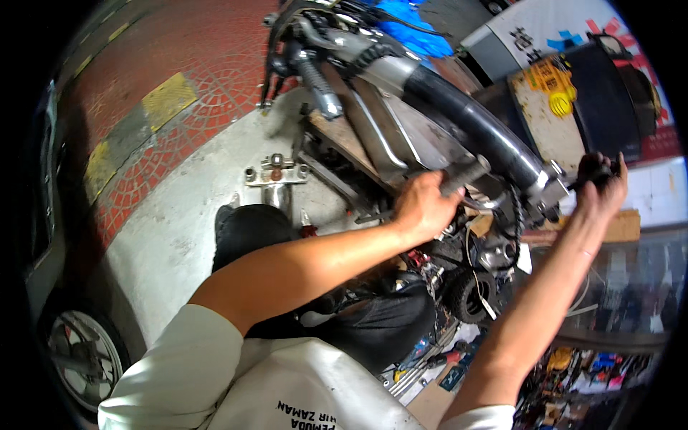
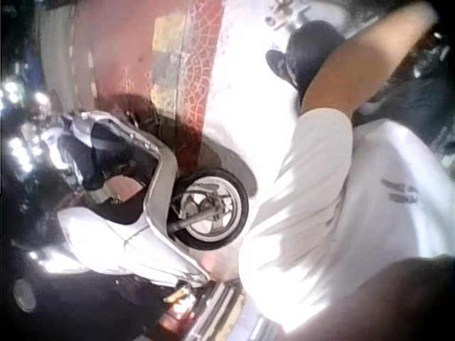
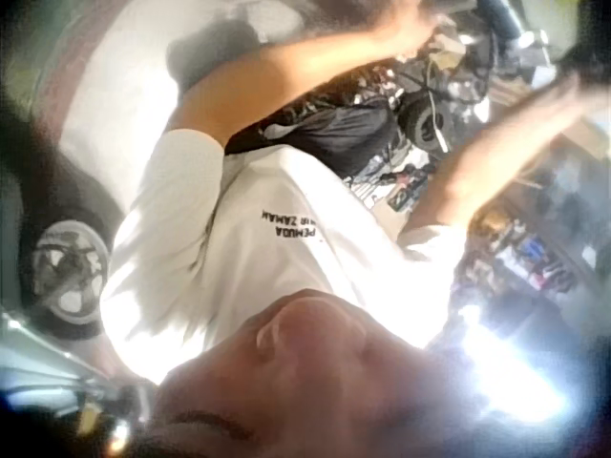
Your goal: The person works on a scooter's handlebar assembly in a cluttered workshop. They use a wrench to tighten bolts on the handlebar clamp and manipulate the handlebar and throttle cable. The person also retrieves a tool from a shelf and briefly interacts with a bystander.
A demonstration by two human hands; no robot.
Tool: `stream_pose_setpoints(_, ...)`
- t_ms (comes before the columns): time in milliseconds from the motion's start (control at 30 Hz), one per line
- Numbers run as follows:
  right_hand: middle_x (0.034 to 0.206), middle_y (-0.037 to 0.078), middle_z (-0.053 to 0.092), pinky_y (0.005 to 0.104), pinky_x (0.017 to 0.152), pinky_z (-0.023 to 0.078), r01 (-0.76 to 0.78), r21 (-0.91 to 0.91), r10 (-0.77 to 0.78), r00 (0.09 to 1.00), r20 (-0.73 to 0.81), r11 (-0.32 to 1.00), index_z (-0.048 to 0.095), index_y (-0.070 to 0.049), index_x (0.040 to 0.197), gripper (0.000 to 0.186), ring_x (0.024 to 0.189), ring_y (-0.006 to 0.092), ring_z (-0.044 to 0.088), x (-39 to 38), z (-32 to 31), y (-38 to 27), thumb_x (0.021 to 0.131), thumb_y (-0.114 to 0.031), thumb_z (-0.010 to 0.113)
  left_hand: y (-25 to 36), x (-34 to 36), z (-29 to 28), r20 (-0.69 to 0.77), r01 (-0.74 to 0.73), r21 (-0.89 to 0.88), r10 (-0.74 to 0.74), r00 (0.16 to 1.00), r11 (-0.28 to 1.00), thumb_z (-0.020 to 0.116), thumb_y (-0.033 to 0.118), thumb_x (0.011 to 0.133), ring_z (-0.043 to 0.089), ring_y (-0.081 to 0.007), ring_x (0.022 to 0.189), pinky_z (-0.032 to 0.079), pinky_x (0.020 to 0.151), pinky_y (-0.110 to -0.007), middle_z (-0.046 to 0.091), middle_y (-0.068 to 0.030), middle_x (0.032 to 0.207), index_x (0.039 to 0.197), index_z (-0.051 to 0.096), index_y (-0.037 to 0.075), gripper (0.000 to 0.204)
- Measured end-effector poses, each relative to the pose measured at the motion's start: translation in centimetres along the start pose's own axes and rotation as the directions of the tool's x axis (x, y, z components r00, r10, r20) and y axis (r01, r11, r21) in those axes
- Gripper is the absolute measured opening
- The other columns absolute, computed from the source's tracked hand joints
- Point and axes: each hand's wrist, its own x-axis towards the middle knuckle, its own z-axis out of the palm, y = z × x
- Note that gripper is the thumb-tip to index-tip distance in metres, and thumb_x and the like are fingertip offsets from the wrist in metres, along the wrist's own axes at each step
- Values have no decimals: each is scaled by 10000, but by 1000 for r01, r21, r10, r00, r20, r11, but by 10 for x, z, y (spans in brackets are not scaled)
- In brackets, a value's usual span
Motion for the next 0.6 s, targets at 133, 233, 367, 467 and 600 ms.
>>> stream_pose_setpoints(133,799,117,634,422,801,538,79,131,-90,993,77,988,630,-29,961,139,802,305,657,-35,25,23,943,-146,703,-2,2,0,-55,-49,14,49,997,999,718,328,936,725,-378,898,553,843,-464,743,-201,924,1099,724,38,332)
stream_pose_setpoints(233,1025,112,649,352,821,458,-422,161,168,641,749,892,614,12,1209,273,915,228,584,-47,33,22,971,-112,662,-5,5,4,-53,-95,32,97,994,995,705,323,949,719,-362,851,545,801,-452,734,-190,868,1056,732,43,301)
stream_pose_setpoints(367,1198,140,621,358,858,470,-195,134,56,740,671,972,523,6,1422,415,973,208,556,-59,31,23,1047,-164,574,-2,3,5,-42,-138,6,138,990,990,691,289,963,696,-334,802,523,771,-435,710,-182,819,1018,716,5,291)
stream_pose_setpoints(467,1132,166,715,364,901,541,288,-134,-184,842,507,948,612,22,1334,350,974,222,661,-75,37,31,1047,-179,607,-6,5,5,-59,-125,14,125,990,992,688,284,970,690,-329,792,519,768,-432,705,-184,808,1015,715,-9,298)
stream_pose_setpoints(600,973,123,790,270,825,555,730,-652,-569,632,527,207,743,26,1146,264,890,142,721,-115,72,45,1015,-194,677,-7,4,9,-77,-146,8,146,986,989,690,283,970,685,-322,801,522,785,-429,702,-179,804,1022,712,-10,299)
